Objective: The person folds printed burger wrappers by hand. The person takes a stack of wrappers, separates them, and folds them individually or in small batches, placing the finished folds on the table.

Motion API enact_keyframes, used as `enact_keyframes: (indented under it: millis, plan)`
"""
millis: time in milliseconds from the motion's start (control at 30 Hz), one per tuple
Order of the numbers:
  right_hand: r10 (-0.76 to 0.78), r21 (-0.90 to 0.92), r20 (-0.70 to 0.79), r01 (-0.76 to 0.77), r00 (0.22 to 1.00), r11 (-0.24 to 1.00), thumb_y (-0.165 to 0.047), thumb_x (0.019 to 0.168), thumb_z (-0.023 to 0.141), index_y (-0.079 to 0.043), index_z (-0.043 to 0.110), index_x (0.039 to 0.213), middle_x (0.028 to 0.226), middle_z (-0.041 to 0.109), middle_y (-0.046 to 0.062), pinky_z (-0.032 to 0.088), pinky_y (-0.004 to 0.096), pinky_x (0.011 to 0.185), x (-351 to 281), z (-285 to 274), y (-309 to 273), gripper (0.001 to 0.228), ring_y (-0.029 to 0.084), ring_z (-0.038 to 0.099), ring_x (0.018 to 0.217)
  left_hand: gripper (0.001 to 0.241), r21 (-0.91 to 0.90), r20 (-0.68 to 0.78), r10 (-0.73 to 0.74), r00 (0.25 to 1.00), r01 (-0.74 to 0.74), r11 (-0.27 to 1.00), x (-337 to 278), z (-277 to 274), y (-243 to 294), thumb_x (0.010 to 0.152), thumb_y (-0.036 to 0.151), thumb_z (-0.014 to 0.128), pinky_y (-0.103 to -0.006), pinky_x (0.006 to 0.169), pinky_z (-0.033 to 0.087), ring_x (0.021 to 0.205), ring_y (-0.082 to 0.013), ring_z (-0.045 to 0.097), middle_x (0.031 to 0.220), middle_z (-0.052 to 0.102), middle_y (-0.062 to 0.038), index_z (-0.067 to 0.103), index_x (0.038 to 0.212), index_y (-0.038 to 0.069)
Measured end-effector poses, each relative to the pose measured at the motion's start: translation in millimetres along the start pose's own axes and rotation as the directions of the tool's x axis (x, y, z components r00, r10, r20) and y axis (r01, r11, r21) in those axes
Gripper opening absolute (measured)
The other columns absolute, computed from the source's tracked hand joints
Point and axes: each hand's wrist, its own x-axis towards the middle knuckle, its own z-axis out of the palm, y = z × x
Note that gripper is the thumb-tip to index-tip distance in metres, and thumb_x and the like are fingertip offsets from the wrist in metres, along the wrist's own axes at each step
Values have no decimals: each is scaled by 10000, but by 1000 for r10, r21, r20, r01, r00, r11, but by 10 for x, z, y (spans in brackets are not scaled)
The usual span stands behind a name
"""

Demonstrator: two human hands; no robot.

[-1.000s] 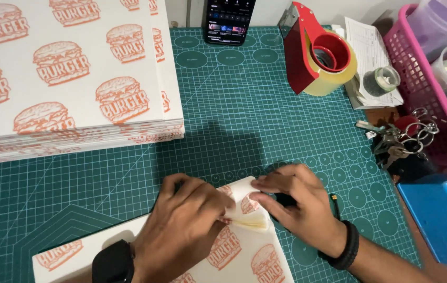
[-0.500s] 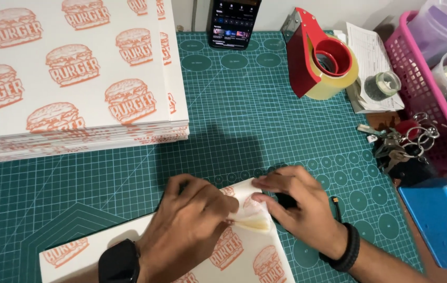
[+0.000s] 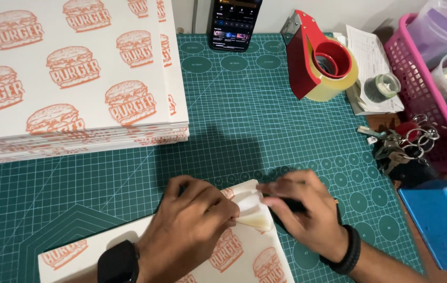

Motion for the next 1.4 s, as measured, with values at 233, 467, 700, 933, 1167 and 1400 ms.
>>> enact_keyframes:
  millis: [233,467,700,933,1167,1400]
  plan:
    - [119,-11,109,-119,987,993,-176,876,794,-63,674,1046,1002,788,11,573,241,790,77,34,-38,237,137,650,924,182,-4,-3,-9,1000,9,1000,-18,35,-16,883,192,725,-494,874,375,902,-280,610,910,676,-14,653,1046,153]
    - [-1,82,-19,2,1000,997,-119,912,742,-70,677,1012,963,789,36,569,248,738,17,-2,-56,129,156,650,857,126,-57,22,-75,997,76,995,8,9,-6,853,205,718,-505,909,379,1071,-307,587,1091,655,-55,693,975,184]
    - [181,-5,75,-181,981,983,-194,870,805,-87,717,1048,1005,717,37,577,265,839,90,-2,-69,226,162,662,956,200,-15,-48,63,997,-64,998,-20,12,-3,882,134,717,-502,845,397,897,-320,605,910,644,-63,653,1068,96]
    - [137,-26,122,-135,983,991,-221,893,771,-114,738,1015,962,727,0,547,249,766,44,13,-28,166,141,615,908,64,-34,-35,15,999,-17,999,16,-15,11,855,144,696,-512,869,396,963,-329,591,983,631,-77,647,895,156]
    - [-5,70,-53,9,999,998,-125,932,703,-77,665,965,949,807,51,556,226,765,-14,10,-15,69,153,641,893,31,-34,-24,-4,1000,3,999,22,-8,17,906,147,662,-485,952,374,893,-262,583,857,612,-15,656,891,174]
    - [181,-9,113,-181,977,983,-242,884,784,-111,731,1043,987,661,54,583,250,717,61,16,-17,213,156,654,900,304,-12,-50,-2,999,1,1000,-4,31,-6,885,153,702,-492,949,393,933,-285,594,887,607,-50,655,1176,80]
